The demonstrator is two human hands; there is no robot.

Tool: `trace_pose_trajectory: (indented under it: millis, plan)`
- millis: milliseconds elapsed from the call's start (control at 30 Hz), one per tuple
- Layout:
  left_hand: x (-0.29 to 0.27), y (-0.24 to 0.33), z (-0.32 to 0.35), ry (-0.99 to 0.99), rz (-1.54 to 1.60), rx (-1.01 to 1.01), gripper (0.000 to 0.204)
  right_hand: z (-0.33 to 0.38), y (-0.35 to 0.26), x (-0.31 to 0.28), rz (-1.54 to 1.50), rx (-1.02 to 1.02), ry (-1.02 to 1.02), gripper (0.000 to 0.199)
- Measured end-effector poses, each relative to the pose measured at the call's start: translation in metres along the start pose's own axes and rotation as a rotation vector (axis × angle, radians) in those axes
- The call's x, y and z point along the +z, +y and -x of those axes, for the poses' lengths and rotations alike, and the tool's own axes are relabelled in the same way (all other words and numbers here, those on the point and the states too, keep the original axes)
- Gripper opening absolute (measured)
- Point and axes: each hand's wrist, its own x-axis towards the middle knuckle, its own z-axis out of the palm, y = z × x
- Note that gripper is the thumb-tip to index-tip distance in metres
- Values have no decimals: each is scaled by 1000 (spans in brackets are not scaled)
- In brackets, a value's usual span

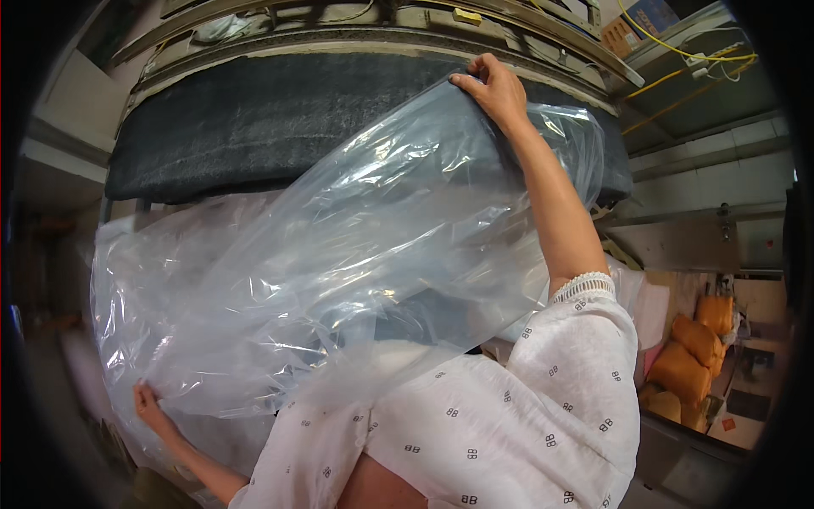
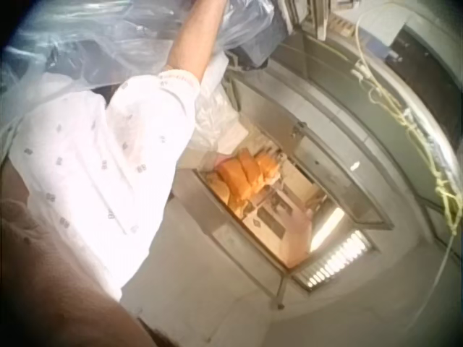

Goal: The person covers a large industrial knitting machine with a plastic sheet by hand.

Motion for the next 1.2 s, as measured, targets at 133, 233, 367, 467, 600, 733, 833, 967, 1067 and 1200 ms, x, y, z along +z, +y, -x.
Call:
trace_pose_trajectory:
  millis: [133, 233, 367, 467, 600, 733, 833, 967, 1067, 1200]
  plan:
    - [22, -57, 6, -173, 77, -231, 20, -10, 25, 8, -312, -123, -50, 23]
    - [61, -43, -20, 54, 439, -255, 25, -15, 21, -3, -627, -25, -168, 15]
    - [71, 11, -130, 108, 675, -65, 37, -26, 13, -50, -958, -62, 57, 16]
    - [95, 137, -183, 159, 496, 245, 39, -34, 5, -85, -1118, 69, 419, 13]
    - [245, 248, -217, 45, 46, 462, 33, -33, 135, -78, -250, 60, 657, 21]
    - [342, 218, -290, -48, 482, 503, 24, -23, 188, -40, -622, 253, 670, 19]
    - [367, 241, -295, -92, 471, 461, 21, -31, 201, -44, -516, 198, 592, 19]
    - [384, 267, -292, -68, 365, 481, 20, -44, 205, -46, -405, 265, 520, 21]
    - [389, 272, -301, -106, 395, 470, 22, -48, 207, -46, -265, 292, 513, 21]
    - [391, 278, -305, -40, 190, 444, 25, -52, 209, -49, -101, 182, 524, 23]
